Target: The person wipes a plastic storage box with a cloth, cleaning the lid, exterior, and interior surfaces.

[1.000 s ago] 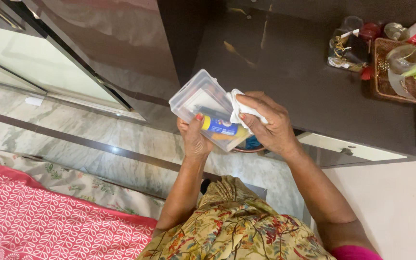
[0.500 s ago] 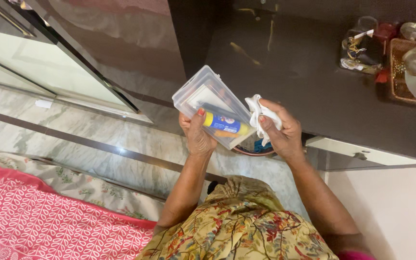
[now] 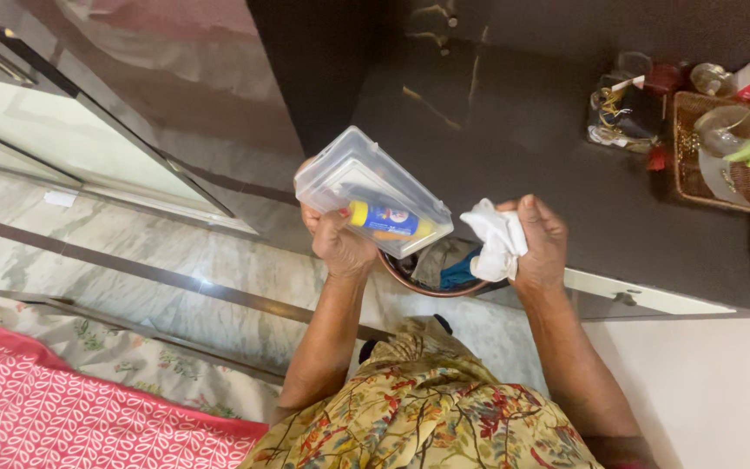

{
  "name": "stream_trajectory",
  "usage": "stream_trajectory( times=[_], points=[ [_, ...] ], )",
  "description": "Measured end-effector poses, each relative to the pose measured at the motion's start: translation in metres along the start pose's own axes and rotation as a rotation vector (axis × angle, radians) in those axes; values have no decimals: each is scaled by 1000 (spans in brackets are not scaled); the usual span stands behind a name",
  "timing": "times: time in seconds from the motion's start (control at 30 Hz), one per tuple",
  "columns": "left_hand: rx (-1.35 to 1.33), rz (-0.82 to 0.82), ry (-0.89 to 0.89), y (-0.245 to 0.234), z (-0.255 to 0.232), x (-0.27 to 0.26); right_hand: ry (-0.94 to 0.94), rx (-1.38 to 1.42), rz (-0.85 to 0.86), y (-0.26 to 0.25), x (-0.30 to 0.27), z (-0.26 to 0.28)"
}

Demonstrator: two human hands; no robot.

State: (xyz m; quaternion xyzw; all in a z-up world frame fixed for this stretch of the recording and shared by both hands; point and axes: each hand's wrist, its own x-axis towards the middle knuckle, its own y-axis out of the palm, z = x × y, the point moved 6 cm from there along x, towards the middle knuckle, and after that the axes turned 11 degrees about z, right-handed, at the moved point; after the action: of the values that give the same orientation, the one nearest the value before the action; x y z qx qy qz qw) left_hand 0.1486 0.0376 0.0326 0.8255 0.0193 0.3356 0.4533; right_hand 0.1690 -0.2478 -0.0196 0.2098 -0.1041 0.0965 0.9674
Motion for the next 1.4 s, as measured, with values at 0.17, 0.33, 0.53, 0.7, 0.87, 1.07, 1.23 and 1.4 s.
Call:
stream_trajectory(
  times=[0.17, 0.33, 0.53, 0.7, 0.87, 1.07, 1.23, 1.4],
  points=[
    [-31, -38, 11, 0, 32, 5, 298, 62, 140, -28, 15, -62],
    [-79, 64, -18, 16, 47, 7, 580, 184, 109, -16, 23, -78],
    [-55, 199, 7, 19, 52, 12, 664, 275, 139, -12, 23, -79],
    [38, 377, -45, 22, 55, 16, 662, 445, 118, 10, 20, -78],
    [259, 420, -192, 16, 60, 13, 397, 497, 131, 8, 37, -56],
    [191, 90, -544, -5, 81, -6, 311, 447, -28, -15, 40, -51],
    [-188, 59, -470, -1, 80, -21, 206, 391, -103, -28, 37, -38],
    [-34, 170, -475, 11, 88, -24, 96, 319, -85, -34, 31, -27]
  ],
)
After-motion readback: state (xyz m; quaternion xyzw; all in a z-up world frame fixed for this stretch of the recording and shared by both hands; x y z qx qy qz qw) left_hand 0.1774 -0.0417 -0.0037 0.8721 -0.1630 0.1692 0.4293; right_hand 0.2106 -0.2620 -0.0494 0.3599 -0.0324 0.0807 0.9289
